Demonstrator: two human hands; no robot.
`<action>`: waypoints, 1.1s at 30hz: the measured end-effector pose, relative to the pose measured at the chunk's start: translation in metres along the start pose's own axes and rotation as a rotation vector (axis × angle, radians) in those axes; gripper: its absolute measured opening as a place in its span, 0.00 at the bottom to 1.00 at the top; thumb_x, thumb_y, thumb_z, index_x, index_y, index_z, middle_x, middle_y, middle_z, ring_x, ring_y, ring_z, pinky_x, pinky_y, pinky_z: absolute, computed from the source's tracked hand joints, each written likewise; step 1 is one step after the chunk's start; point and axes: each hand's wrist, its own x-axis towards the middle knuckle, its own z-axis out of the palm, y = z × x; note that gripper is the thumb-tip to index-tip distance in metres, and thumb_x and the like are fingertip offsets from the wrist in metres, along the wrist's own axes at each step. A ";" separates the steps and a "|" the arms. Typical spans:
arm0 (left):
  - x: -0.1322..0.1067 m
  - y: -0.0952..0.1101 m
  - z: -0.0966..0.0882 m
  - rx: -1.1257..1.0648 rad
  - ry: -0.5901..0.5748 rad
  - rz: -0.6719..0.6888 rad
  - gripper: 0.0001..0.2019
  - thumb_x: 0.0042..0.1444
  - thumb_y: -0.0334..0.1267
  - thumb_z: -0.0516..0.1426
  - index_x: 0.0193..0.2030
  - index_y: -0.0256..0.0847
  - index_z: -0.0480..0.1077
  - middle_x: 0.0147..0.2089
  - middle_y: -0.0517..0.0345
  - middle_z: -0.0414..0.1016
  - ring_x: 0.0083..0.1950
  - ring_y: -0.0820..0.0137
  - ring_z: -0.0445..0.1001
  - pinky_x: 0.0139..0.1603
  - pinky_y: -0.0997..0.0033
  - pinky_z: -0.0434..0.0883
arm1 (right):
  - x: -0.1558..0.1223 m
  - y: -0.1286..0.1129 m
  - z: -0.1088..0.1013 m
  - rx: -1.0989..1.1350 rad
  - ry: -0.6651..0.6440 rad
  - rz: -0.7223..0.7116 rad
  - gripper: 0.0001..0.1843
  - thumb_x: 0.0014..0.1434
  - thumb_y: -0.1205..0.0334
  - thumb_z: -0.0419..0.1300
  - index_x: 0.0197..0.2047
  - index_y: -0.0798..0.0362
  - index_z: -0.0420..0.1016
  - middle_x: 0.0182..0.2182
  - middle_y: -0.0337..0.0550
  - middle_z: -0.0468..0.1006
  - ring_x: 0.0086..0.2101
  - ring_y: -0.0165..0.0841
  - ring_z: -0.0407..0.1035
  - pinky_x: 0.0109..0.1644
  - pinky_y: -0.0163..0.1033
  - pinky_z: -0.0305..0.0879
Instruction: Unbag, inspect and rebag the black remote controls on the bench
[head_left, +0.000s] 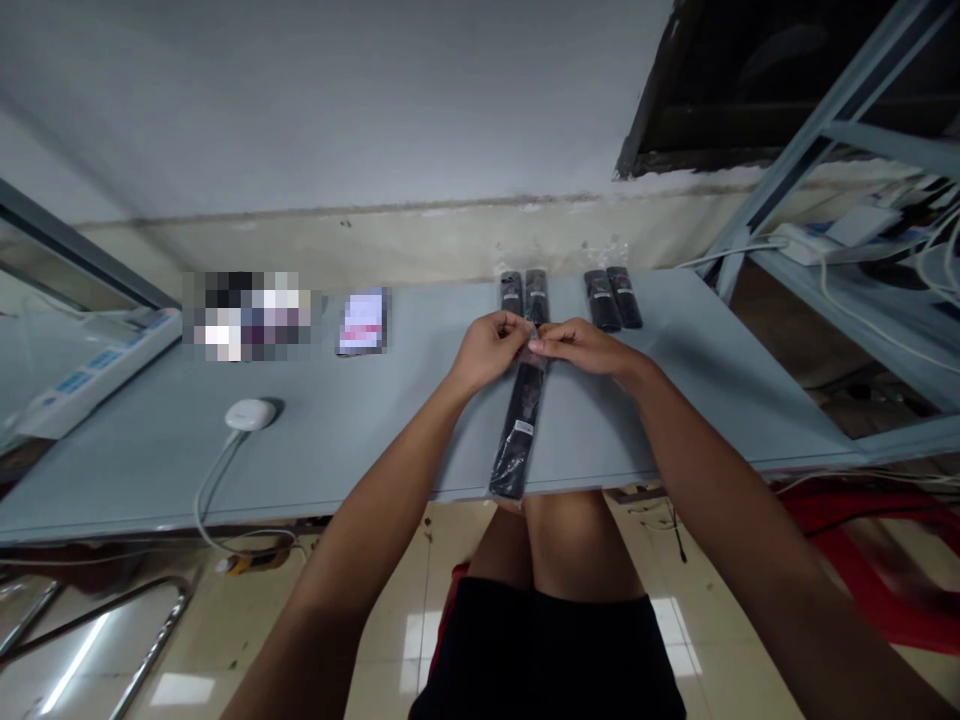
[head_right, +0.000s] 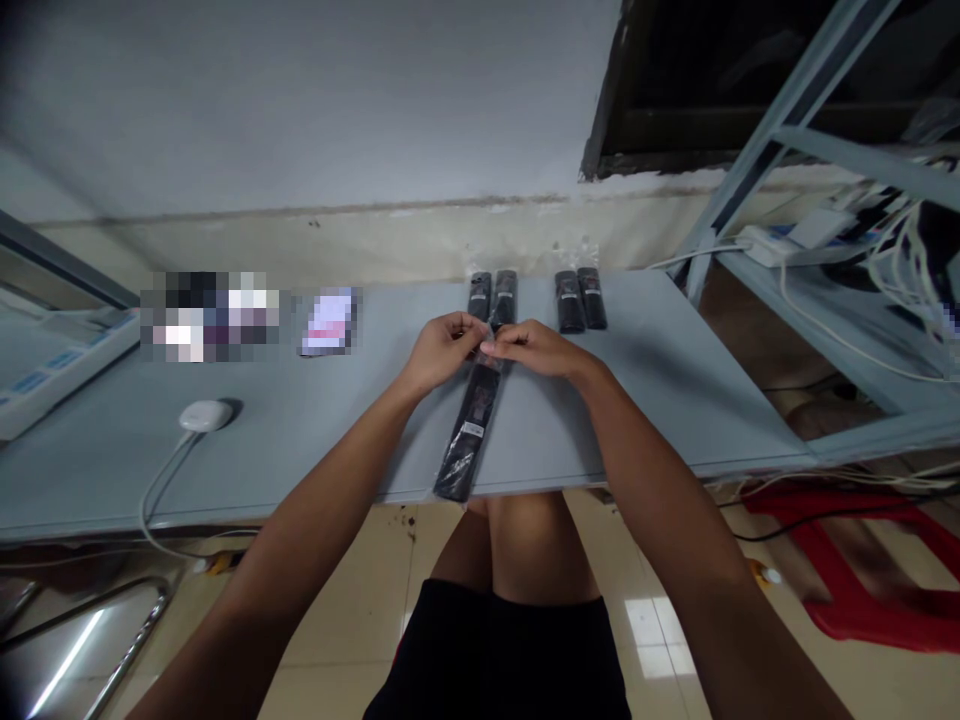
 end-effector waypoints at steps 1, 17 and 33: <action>0.000 -0.002 0.000 0.006 -0.002 0.005 0.06 0.65 0.37 0.61 0.41 0.36 0.76 0.33 0.56 0.79 0.31 0.72 0.77 0.35 0.72 0.72 | 0.000 0.000 0.000 -0.004 -0.007 0.018 0.28 0.63 0.35 0.64 0.30 0.53 0.82 0.28 0.38 0.72 0.32 0.32 0.65 0.41 0.41 0.59; 0.002 -0.002 -0.003 -0.037 -0.018 -0.029 0.10 0.65 0.42 0.64 0.42 0.37 0.72 0.29 0.60 0.76 0.28 0.73 0.71 0.31 0.74 0.66 | 0.003 0.000 -0.003 0.155 0.287 0.215 0.31 0.46 0.38 0.79 0.29 0.51 0.67 0.22 0.33 0.70 0.24 0.27 0.61 0.29 0.35 0.54; 0.002 0.003 -0.006 -0.068 0.016 -0.094 0.03 0.61 0.31 0.63 0.41 0.36 0.78 0.32 0.57 0.78 0.30 0.74 0.73 0.34 0.73 0.69 | 0.002 0.008 -0.003 0.284 0.219 0.243 0.20 0.52 0.48 0.76 0.40 0.52 0.83 0.32 0.42 0.82 0.29 0.30 0.71 0.28 0.34 0.64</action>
